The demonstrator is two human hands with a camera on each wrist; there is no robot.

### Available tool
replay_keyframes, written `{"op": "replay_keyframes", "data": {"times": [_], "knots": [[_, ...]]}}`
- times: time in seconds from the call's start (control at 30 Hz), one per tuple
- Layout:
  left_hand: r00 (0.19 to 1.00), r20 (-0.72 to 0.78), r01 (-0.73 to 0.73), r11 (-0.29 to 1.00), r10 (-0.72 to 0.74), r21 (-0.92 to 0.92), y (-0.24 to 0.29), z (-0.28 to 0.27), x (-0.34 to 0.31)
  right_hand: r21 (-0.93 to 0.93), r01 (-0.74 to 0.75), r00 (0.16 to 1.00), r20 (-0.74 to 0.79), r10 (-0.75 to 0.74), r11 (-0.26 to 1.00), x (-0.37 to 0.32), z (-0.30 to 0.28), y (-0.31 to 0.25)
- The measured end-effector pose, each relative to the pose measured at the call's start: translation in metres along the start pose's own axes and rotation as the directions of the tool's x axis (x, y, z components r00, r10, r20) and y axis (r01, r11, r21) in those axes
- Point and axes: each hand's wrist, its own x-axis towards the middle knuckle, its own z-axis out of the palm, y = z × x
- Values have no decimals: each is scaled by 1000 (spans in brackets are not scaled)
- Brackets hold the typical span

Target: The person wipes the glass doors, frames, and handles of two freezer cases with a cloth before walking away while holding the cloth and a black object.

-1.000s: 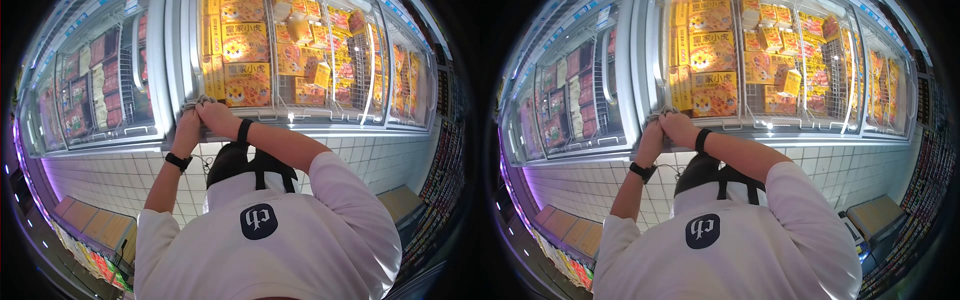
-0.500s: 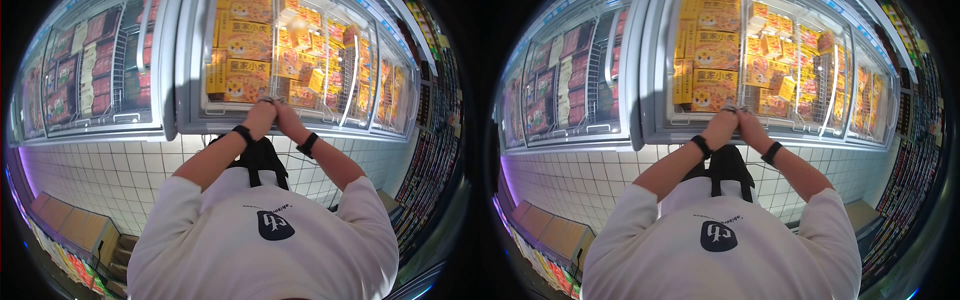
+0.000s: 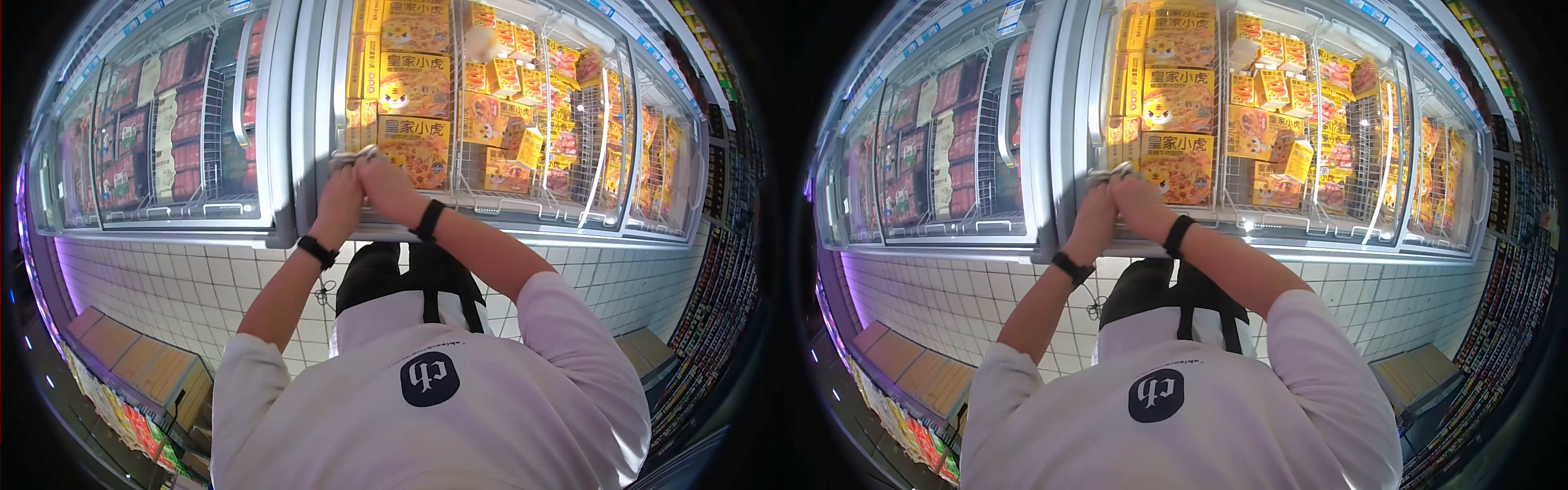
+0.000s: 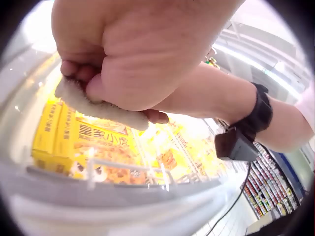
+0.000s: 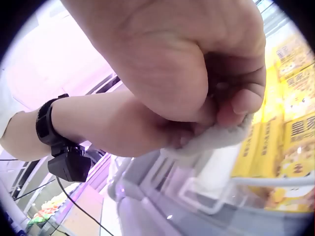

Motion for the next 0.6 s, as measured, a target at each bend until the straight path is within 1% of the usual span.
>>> {"op": "replay_keyframes", "data": {"times": [0.03,0.07,0.1,0.13,0.17,0.2,0.23,0.27,0.3,0.33,0.37,0.4,0.47,0.5,0.53,0.57,0.6], "knots": [[1000,-11,-6,997,5,-75,8,6,23,-15,-55,998,-23,55,998,-2,-14,15],[1000,-21,-10,989,7,-151,17,13,48,-23,-72,997,-29,71,997,-3,-24,38],[986,-154,-106,967,71,-231,25,25,70,-31,-90,995,-35,89,996,-1,-34,63],[949,-288,-211,932,124,-295,33,37,92,2,-145,986,-83,144,989,1,-48,83],[947,-280,-215,958,157,-189,46,44,122,36,-197,971,-131,200,980,3,-62,98],[944,-268,-218,973,190,-80,56,46,143,31,-198,970,-136,201,980,3,-74,108],[942,-273,-224,972,195,-77,60,41,148,-146,-89,937,-348,33,985,6,-86,116],[938,-279,-250,958,205,-137,61,34,151,-336,-14,846,-507,-168,942,11,-91,118],[937,-283,-269,942,207,-200,63,25,149,-334,-6,847,-502,-173,943,12,-86,115],[995,50,98,713,-88,-694,63,4,137,-216,102,877,-442,-190,971,10,-77,111],[993,-106,-19,855,-43,-519,57,-3,114,-85,195,898,-384,-213,977,6,-68,106],[969,-244,-120,947,46,-298,49,-12,89,-126,196,897,-379,-229,973,1,-53,94],[907,-417,-85,996,64,-31,28,-25,39,-304,200,898,-323,-298,931,-10,-20,60],[934,-356,30,999,-39,-32,20,-37,23,-114,283,929,-213,-301,952,-15,0,52],[944,-300,112,988,-139,-108,14,-47,9,-38,401,905,-138,-403,915,-19,27,44],[945,-263,160,976,-195,-149,7,-51,-1,-26,524,850,-50,-525,851,-28,26,30],[946,-236,193,972,-220,-134,4,-55,-6,-1,635,772,37,-634,773,-35,22,21]]}}
